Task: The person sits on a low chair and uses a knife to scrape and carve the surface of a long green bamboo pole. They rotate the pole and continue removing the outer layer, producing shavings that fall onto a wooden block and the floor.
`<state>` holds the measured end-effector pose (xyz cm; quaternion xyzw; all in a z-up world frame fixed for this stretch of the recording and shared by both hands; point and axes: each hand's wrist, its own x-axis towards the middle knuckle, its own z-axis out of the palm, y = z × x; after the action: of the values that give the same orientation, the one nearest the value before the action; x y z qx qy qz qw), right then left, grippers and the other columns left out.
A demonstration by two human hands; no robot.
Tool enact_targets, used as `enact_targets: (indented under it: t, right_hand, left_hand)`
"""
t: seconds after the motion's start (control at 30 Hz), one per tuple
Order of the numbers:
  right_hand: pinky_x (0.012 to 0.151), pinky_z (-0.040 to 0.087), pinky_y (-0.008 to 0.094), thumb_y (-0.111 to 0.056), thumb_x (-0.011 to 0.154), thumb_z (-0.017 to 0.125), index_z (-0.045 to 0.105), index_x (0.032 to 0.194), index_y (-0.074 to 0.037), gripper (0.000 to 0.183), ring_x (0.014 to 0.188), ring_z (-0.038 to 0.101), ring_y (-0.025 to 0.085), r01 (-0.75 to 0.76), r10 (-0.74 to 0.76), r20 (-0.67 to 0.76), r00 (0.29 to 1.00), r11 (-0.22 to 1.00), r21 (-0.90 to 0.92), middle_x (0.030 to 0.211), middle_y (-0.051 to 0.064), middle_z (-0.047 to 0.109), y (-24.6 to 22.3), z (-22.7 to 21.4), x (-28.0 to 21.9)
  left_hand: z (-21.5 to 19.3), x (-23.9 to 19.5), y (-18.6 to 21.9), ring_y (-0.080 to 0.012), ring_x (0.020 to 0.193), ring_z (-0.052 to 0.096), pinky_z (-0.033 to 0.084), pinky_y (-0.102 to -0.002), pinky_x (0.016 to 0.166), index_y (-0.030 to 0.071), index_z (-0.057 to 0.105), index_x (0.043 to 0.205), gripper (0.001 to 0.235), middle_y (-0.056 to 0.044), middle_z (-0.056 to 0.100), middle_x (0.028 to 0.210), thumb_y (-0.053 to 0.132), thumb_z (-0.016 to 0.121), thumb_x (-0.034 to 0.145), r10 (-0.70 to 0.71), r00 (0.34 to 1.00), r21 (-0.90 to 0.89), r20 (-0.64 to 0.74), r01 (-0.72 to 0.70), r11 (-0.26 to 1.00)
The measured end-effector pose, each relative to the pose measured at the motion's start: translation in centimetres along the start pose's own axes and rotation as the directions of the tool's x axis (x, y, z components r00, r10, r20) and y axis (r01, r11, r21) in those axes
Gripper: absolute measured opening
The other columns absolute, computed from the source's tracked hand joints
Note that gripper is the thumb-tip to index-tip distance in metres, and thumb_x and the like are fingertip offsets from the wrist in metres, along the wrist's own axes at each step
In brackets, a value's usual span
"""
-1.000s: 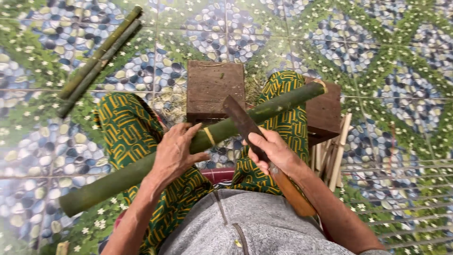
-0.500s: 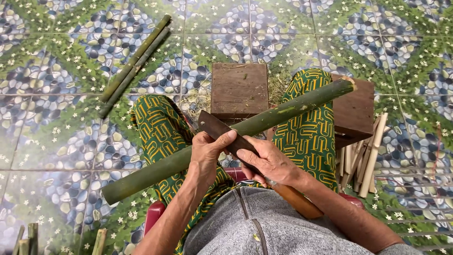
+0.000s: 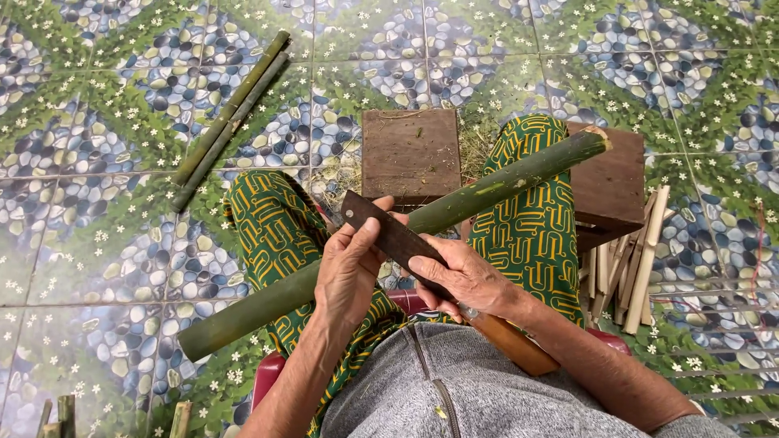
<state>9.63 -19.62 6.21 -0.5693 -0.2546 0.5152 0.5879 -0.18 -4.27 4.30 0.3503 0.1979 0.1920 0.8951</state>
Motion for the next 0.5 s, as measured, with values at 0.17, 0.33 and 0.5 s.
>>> enact_targets:
  t: [0.17,0.33,0.5]
  right_hand:
    - [0.025,0.05,0.028,-0.016,0.107,0.05,0.059,0.107,0.004,0.021,0.03,0.053,0.017,0.024,-0.024,0.0,1.0,0.998,0.05,0.051,0.019,0.062,0.4,-0.1,0.0]
    - [0.025,0.049,0.027,-0.016,0.106,0.051,0.06,0.104,0.004,0.021,0.03,0.053,0.017,0.032,-0.032,0.0,0.999,0.999,0.044,0.051,0.018,0.062,-0.2,0.2,-0.1]
    - [0.025,0.049,0.028,-0.016,0.107,0.051,0.059,0.1,0.003,0.022,0.029,0.053,0.017,0.044,-0.045,0.016,0.999,0.997,0.063,0.051,0.019,0.063,-0.1,0.1,0.0]
  left_hand:
    - [-1.2,0.6,-0.5,-0.0216,0.102,0.074,0.059,-0.034,0.092,-0.008,0.058,0.142,0.05,-0.028,0.072,0.121,0.016,0.065,0.099,-0.021,0.997,-0.072,0.07,0.026,0.997]
    - [-2.2,0.9,-1.0,-0.0234,0.105,0.074,0.059,-0.034,0.092,-0.008,0.057,0.143,0.051,-0.03,0.071,0.123,0.016,0.065,0.099,-0.049,0.996,-0.079,0.076,0.055,0.995]
    - [-2.5,1.2,-1.1,-0.025,0.105,0.074,0.06,-0.035,0.09,-0.008,0.056,0.143,0.051,-0.031,0.069,0.125,0.015,0.065,0.098,-0.06,0.995,-0.091,0.075,0.066,0.994]
